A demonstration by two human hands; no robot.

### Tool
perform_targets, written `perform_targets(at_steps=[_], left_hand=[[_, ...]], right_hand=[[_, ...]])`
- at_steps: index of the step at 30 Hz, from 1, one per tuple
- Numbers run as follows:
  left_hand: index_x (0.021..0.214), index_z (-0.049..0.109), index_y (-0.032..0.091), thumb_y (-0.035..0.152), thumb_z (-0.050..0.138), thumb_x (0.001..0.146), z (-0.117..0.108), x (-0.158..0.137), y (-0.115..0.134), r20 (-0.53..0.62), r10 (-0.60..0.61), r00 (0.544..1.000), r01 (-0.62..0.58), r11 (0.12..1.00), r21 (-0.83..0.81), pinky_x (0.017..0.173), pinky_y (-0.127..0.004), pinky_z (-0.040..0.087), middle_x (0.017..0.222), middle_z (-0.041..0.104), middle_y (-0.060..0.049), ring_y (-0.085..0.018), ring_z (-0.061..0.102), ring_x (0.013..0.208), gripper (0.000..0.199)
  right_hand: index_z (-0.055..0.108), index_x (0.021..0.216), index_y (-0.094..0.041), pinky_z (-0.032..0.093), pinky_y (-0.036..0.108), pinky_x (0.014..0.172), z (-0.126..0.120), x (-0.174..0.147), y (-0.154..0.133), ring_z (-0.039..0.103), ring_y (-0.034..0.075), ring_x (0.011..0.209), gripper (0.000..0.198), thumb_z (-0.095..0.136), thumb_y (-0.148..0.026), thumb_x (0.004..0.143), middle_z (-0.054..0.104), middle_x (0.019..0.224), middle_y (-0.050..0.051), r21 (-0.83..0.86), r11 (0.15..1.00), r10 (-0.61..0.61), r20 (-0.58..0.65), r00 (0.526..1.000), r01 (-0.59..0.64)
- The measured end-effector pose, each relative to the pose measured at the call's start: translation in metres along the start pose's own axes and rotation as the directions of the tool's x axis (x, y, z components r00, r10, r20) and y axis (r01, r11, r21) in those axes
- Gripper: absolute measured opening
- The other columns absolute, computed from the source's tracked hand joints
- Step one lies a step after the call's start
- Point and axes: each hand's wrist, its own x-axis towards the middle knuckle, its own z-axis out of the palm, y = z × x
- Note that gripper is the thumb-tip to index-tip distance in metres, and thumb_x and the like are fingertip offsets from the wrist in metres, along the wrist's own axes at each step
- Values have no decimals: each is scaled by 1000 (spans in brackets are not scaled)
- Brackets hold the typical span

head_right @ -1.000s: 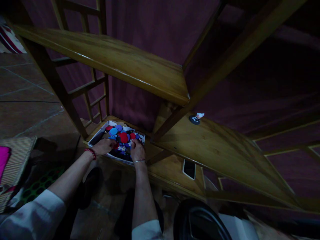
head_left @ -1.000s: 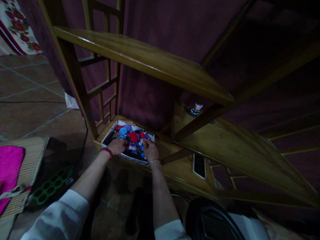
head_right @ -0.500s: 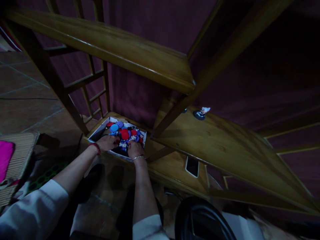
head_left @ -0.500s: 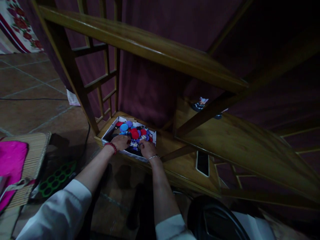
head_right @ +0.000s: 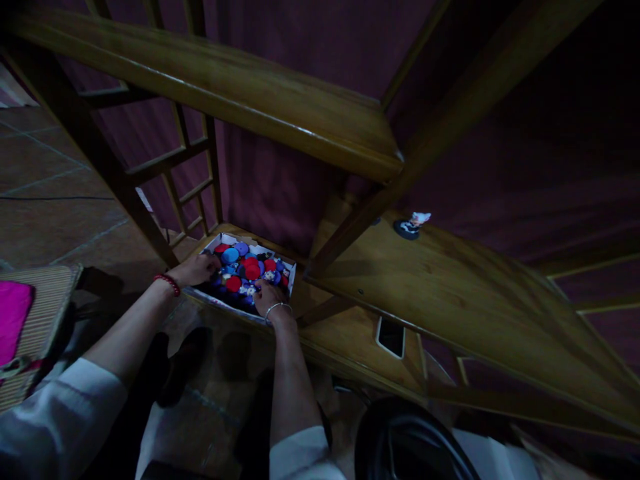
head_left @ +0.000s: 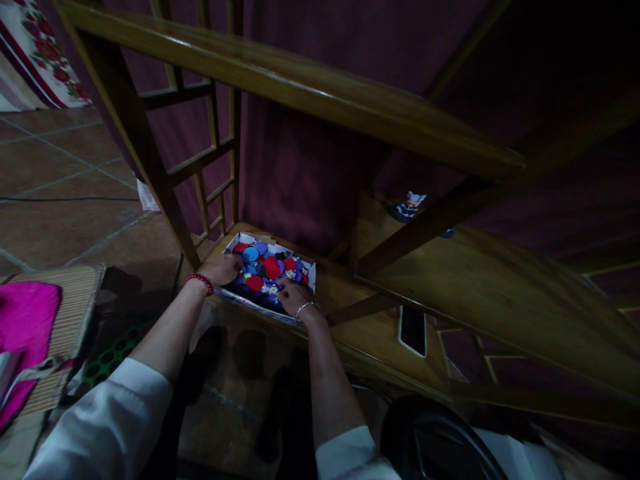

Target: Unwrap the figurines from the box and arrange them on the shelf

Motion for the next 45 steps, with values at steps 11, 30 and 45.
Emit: perform_targets(at_steps=[11, 30, 45], left_hand=[[126, 47, 17, 22, 43, 77, 6, 1, 11, 85, 3, 996, -6, 999, 34, 90, -32, 41, 119, 58, -12, -24, 54, 110, 49], [124, 50, 19, 21, 38, 81, 8, -2, 28, -140, 104, 985, -121, 985, -120, 96, -29, 37, 121, 58, -7, -19, 53, 111, 45], [104, 63, 25, 18, 41, 76, 11, -13, 49, 177, 291, 940, -282, 956, -76, 72, -22, 43, 93, 67, -1, -15, 59, 83, 36]], right_hand=[[55, 116, -24, 43, 27, 81, 1, 2, -5, 61, 18, 95, 36, 48, -28, 81, 68, 99, 4, 15, 1000, -10, -10, 1000, 10], [61, 101, -19, 53, 27, 72, 19, 21, 3, 65, 12, 76, 23, 51, -22, 81, 66, 86, 3, 737, 654, -51, -179, 982, 169], [62, 102, -18, 46, 21, 56, 6, 0, -2, 61, 10, 59, 24, 50, -22, 82, 66, 81, 3, 403, 914, -9, 109, 994, -36]])
